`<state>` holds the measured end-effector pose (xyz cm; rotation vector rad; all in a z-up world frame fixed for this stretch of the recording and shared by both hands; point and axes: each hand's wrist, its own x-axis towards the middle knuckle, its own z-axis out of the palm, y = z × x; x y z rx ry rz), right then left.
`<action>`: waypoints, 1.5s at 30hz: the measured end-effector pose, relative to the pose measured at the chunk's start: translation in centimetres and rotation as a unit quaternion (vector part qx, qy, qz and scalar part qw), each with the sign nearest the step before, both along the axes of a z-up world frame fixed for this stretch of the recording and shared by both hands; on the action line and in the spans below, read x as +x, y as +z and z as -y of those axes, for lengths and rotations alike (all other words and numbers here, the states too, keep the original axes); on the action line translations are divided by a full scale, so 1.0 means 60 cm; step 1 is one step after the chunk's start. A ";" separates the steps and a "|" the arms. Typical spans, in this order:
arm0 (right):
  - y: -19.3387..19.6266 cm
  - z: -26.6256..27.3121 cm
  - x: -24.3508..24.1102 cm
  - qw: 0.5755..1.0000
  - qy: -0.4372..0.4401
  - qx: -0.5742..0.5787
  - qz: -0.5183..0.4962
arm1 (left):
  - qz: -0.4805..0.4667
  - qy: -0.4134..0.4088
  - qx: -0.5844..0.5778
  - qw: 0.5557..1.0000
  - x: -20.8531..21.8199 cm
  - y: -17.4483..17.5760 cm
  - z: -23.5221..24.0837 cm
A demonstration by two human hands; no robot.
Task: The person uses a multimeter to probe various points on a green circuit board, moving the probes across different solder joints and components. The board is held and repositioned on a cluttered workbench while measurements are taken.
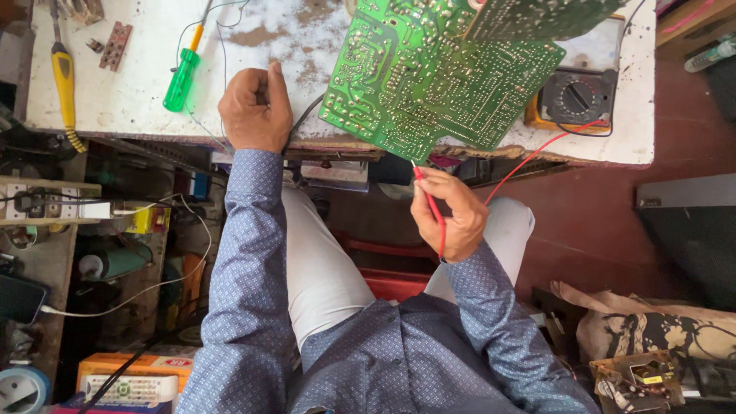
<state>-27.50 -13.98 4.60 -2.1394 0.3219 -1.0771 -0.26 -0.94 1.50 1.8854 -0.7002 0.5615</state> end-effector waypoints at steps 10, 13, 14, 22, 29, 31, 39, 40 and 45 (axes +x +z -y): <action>-0.005 0.001 0.006 1.000 -0.016 -0.017 -0.007 | 0.011 -0.007 0.006 1.000 0.005 -0.014 -0.004; -0.011 -0.001 0.004 0.999 -0.026 -0.021 -0.016 | 0.026 -0.002 0.034 0.999 0.018 -0.029 -0.007; -0.013 -0.001 0.005 0.999 -0.038 -0.030 -0.019 | 0.039 0.001 0.043 0.998 0.021 -0.033 -0.006; -0.008 0.006 0.008 0.993 -0.059 -0.102 -0.009 | 0.000 -0.005 0.052 0.999 0.014 -0.046 -0.023; -0.007 0.004 0.011 0.993 -0.053 -0.102 -0.010 | -0.002 0.001 0.051 0.999 0.012 -0.044 -0.019; -0.006 0.007 0.011 0.994 -0.055 -0.099 -0.001 | 0.004 0.000 0.047 0.999 0.012 -0.040 -0.017; -0.007 0.000 0.011 0.994 -0.051 -0.096 -0.018 | 0.014 -0.007 -0.004 1.000 0.007 -0.024 -0.006; -0.006 0.000 0.012 0.994 -0.052 -0.095 -0.017 | 0.014 -0.006 0.001 1.000 0.006 -0.020 -0.006; -0.001 0.000 0.013 0.994 -0.046 -0.096 -0.016 | 0.008 -0.002 0.012 1.000 0.002 -0.006 -0.003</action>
